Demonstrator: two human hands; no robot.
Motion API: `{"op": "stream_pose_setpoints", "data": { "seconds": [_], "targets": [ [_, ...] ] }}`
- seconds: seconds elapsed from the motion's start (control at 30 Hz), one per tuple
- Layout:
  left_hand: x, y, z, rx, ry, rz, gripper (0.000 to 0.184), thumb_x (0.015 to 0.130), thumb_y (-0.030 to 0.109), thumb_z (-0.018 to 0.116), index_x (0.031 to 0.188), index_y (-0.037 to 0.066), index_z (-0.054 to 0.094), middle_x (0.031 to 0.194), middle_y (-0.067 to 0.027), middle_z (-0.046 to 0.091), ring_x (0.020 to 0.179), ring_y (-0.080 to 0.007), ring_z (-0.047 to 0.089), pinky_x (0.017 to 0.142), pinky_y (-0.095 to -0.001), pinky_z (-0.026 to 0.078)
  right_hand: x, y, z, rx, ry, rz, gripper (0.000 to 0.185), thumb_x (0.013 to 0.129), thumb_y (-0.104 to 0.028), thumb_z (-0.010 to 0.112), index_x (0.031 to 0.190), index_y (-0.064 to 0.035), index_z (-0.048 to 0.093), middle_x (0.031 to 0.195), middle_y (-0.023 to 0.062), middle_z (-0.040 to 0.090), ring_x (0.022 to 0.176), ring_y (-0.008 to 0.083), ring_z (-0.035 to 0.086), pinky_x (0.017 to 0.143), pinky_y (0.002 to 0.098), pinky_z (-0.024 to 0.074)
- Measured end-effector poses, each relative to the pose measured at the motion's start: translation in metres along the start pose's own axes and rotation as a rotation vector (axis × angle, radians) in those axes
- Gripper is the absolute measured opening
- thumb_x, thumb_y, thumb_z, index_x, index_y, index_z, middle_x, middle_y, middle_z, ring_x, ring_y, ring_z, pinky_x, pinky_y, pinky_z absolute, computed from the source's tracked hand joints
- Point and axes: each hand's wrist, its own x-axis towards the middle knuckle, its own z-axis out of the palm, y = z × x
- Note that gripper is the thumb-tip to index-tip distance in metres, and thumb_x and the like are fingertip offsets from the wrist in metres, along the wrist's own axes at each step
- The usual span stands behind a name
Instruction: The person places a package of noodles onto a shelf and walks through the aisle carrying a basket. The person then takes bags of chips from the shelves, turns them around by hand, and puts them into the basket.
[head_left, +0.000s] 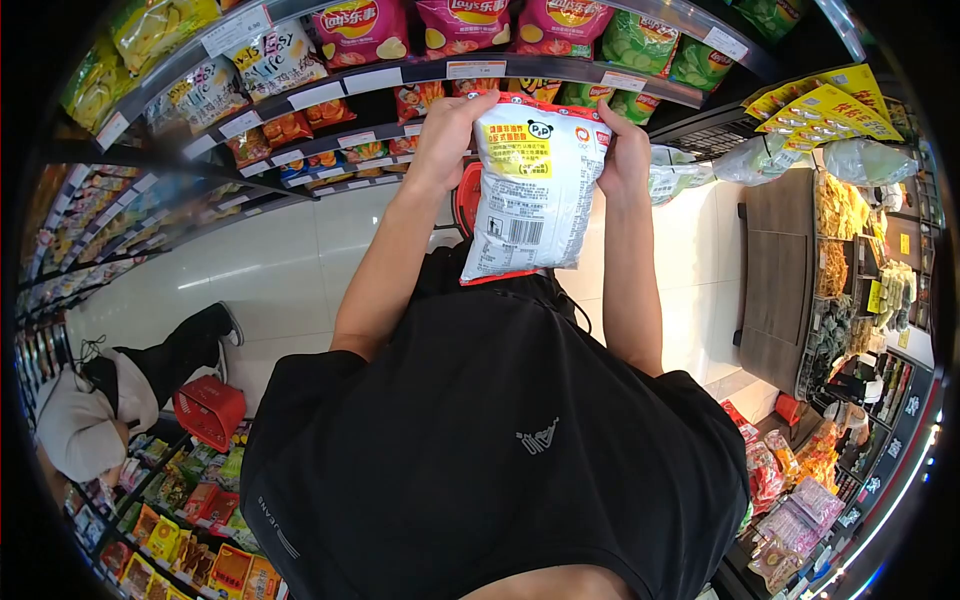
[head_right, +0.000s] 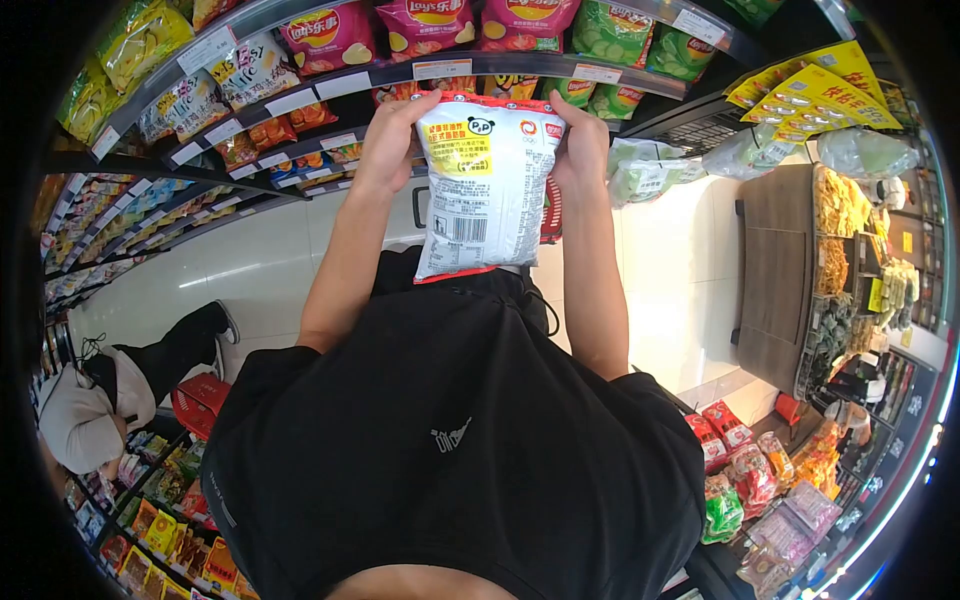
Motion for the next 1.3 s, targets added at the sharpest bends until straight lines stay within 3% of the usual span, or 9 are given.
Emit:
{"op": "stream_pose_setpoints", "data": {
  "seconds": [0.27, 0.33, 0.87, 1.17, 1.27, 1.3],
  "targets": [
    [-0.002, -0.001, -0.001, -0.004, -0.004, 0.006, 0.028, 0.087, 0.02, 0.058, 0.082, -0.006, 0.066, 0.079, -0.0105, 0.066, 0.068, -0.0123, 0.061, 0.065, -0.0254, 0.044, 0.0, 0.002, -0.003, 0.0, 0.0, 0.012, 0.018, 0.085, -0.005, 0.058, 0.09, 0.0121, 0.056, 0.086, 0.0192, 0.062, 0.073, 0.0241, 0.063, 0.067, 0.0365, 0.0517],
    [-0.002, -0.001, -0.002, 0.005, 0.002, -0.004, 0.028, 0.087, 0.02, 0.058, 0.082, -0.006, 0.065, 0.079, -0.0108, 0.066, 0.068, -0.0124, 0.061, 0.065, -0.0252, 0.044, 0.003, 0.004, -0.006, -0.046, -0.027, 0.035, 0.021, 0.088, -0.01, 0.056, 0.099, 0.0079, 0.053, 0.091, 0.0182, 0.063, 0.079, 0.0252, 0.065, 0.069, 0.0359, 0.0541],
    [0.004, -0.005, -0.006, -0.019, 0.011, -0.028, 0.028, 0.086, 0.021, 0.058, 0.083, -0.006, 0.064, 0.078, -0.0099, 0.065, 0.068, -0.0129, 0.061, 0.066, -0.0256, 0.044, 0.003, 0.005, -0.002, -0.067, -0.001, 0.039, 0.02, 0.087, -0.01, 0.056, 0.096, 0.0083, 0.054, 0.09, 0.0182, 0.063, 0.077, 0.0245, 0.065, 0.069, 0.0354, 0.0534],
    [0.003, -0.006, -0.003, 0.025, 0.006, 0.032, 0.028, 0.087, 0.023, 0.058, 0.081, -0.004, 0.065, 0.079, -0.0085, 0.066, 0.069, -0.0113, 0.061, 0.064, -0.0242, 0.044, 0.002, 0.007, -0.001, -0.033, 0.021, 0.02, 0.021, 0.086, -0.007, 0.058, 0.094, 0.0127, 0.055, 0.089, 0.0185, 0.062, 0.075, 0.0238, 0.063, 0.069, 0.0355, 0.0512],
    [0.004, -0.012, -0.008, 0.082, 0.0, 0.073, 0.027, 0.087, 0.021, 0.06, 0.079, -0.004, 0.065, 0.077, -0.0077, 0.066, 0.066, -0.01, 0.059, 0.062, -0.0233, 0.043, -0.001, 0.012, -0.005, -0.146, -0.038, -0.023, 0.022, 0.089, -0.012, 0.056, 0.101, 0.006, 0.055, 0.09, 0.0138, 0.064, 0.08, 0.0193, 0.062, 0.072, 0.0307, 0.0495],
    [0.005, -0.014, -0.01, 0.195, 0.062, 0.2, 0.03, 0.087, 0.022, 0.059, 0.074, -0.005, 0.064, 0.068, -0.0082, 0.064, 0.059, -0.0098, 0.056, 0.056, -0.0261, 0.041, -0.003, 0.015, -0.005, -0.306, -0.013, -0.129, 0.028, 0.088, -0.014, 0.058, 0.106, 0.0071, 0.054, 0.094, 0.0145, 0.063, 0.083, 0.0191, 0.062, 0.073, 0.0302, 0.0491]
  ]
}}
